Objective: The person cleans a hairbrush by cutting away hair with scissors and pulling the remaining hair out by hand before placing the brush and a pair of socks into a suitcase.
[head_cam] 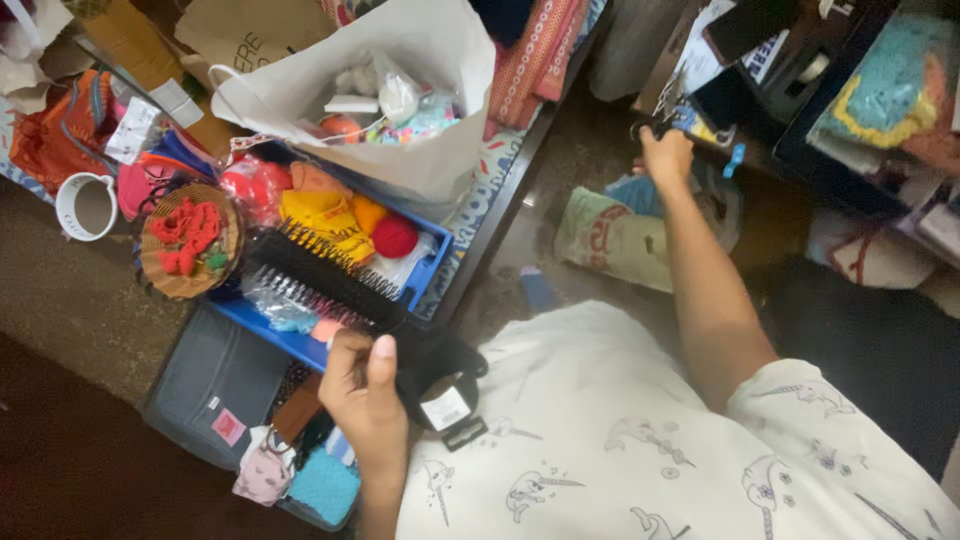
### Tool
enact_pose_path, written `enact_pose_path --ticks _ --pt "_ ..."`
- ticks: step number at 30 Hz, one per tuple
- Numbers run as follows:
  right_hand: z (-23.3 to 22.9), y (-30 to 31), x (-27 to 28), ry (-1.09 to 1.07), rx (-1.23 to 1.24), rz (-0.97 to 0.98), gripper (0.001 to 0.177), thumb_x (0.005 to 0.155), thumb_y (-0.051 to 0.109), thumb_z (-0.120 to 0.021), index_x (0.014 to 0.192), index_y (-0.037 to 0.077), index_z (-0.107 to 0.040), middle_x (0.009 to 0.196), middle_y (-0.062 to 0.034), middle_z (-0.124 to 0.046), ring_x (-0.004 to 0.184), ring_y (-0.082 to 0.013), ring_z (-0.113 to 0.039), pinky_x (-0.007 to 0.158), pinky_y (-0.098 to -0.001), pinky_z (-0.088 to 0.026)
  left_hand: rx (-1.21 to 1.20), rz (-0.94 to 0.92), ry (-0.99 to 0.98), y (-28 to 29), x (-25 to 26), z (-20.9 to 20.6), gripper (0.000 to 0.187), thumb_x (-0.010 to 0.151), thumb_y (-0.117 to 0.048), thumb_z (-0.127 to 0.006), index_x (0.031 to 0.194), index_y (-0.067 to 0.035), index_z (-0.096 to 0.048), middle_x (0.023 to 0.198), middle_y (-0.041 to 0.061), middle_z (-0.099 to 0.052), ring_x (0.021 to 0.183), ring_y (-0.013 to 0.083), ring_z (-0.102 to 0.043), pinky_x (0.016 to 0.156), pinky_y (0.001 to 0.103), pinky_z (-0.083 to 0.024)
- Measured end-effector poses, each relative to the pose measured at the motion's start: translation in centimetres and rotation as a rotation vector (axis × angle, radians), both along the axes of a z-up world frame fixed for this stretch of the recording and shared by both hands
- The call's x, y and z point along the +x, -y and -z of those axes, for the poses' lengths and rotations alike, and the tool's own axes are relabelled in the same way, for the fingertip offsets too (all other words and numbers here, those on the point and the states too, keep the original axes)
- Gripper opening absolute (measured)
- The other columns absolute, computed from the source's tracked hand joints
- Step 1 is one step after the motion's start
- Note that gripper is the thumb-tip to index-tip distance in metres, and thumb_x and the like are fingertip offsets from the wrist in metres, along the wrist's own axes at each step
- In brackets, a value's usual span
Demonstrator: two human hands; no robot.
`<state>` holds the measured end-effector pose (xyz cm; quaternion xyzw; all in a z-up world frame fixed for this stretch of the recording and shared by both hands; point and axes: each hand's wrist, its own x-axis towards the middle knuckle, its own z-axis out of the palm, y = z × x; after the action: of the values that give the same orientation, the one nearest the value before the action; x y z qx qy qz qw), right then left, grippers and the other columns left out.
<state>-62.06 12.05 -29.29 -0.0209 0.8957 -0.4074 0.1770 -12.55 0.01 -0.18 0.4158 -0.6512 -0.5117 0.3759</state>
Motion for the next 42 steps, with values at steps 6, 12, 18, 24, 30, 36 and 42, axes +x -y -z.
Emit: enact_pose_path --ticks 6,12,18,24,30,36,42 --pt "2.5 1.8 -3.3 -0.072 0.025 0.118 0.051 0.094 0.037 -0.072 0.106 -0.011 -0.059 0.081 -0.0196 -0.073 0.058 -0.0279 -0.073 0.05 -0.0381 -0.062 0.042 -0.132 -0.034 -0.9 -4.4 -0.3 0.02 0.101 -0.015 -0.064 0.089 -0.003 -0.055 0.078 -0.004 -0.051 0.071 0.0038 -0.044 0.064 0.021 -0.036" --pt "5.0 1.1 -5.9 -0.318 0.246 0.035 0.065 0.086 0.043 -0.084 0.11 -0.012 -0.059 0.096 -0.03 -0.071 0.082 -0.0418 -0.072 0.074 -0.049 -0.059 0.03 -0.195 -0.028 -1.2 -8.2 -0.2 0.02 0.102 -0.014 -0.064 0.089 -0.003 -0.053 0.08 -0.003 -0.052 0.074 0.0047 -0.045 0.067 0.02 -0.038" --pt "7.0 0.4 -7.8 -0.299 0.531 -0.155 0.057 0.085 0.049 -0.081 0.107 -0.002 -0.07 0.109 -0.0263 -0.071 0.101 -0.0455 -0.068 0.086 -0.0556 -0.054 0.042 -0.168 -0.003 -1.0 -10.1 0.7 0.019 0.1 -0.012 -0.066 0.089 -0.003 -0.055 0.077 -0.006 -0.047 0.07 0.0025 -0.039 0.062 0.02 -0.031" --pt "7.3 0.9 -9.8 -0.355 0.79 -0.339 0.06 0.08 0.054 -0.08 0.108 0.001 -0.073 0.109 -0.0214 -0.072 0.095 -0.0421 -0.071 0.074 -0.0525 -0.057 0.016 -0.158 0.1 -0.8 -11.1 1.0 0.018 0.099 -0.013 -0.067 0.088 -0.003 -0.056 0.075 -0.008 -0.043 0.067 0.0011 -0.034 0.058 0.022 -0.026" --pt "6.2 -0.3 -8.5 -0.287 0.639 -0.348 0.06 0.082 0.055 -0.081 0.105 0.0 -0.076 0.107 -0.0233 -0.073 0.096 -0.0406 -0.07 0.079 -0.0493 -0.055 0.037 -0.188 0.07 -0.9 -11.4 0.7 0.019 0.099 -0.013 -0.067 0.089 -0.002 -0.054 0.076 -0.007 -0.043 0.068 0.0019 -0.034 0.059 0.022 -0.026" --pt "1.7 -2.0 -3.2 -0.019 0.157 -0.028 0.053 0.094 0.048 -0.071 0.117 0.0 -0.071 0.094 -0.0215 -0.074 0.082 -0.0306 -0.07 0.078 -0.0437 -0.054 -0.016 -0.193 -0.019 -0.6 -11.7 0.1 0.02 0.102 -0.014 -0.065 0.09 -0.003 -0.053 0.084 -0.001 -0.052 0.078 0.0072 -0.044 0.07 0.023 -0.038" --pt "-10.7 -6.0 2.5 0.364 -0.967 -0.292 0.053 0.102 0.034 -0.07 0.136 -0.004 -0.057 0.107 -0.0133 -0.07 0.088 -0.0195 -0.067 0.078 -0.0289 -0.055 -0.027 -0.211 -0.159 -0.2 -12.7 0.8 0.022 0.102 -0.018 -0.066 0.092 -0.002 -0.053 0.085 0.004 -0.058 0.079 0.0089 -0.051 0.077 0.025 -0.044"
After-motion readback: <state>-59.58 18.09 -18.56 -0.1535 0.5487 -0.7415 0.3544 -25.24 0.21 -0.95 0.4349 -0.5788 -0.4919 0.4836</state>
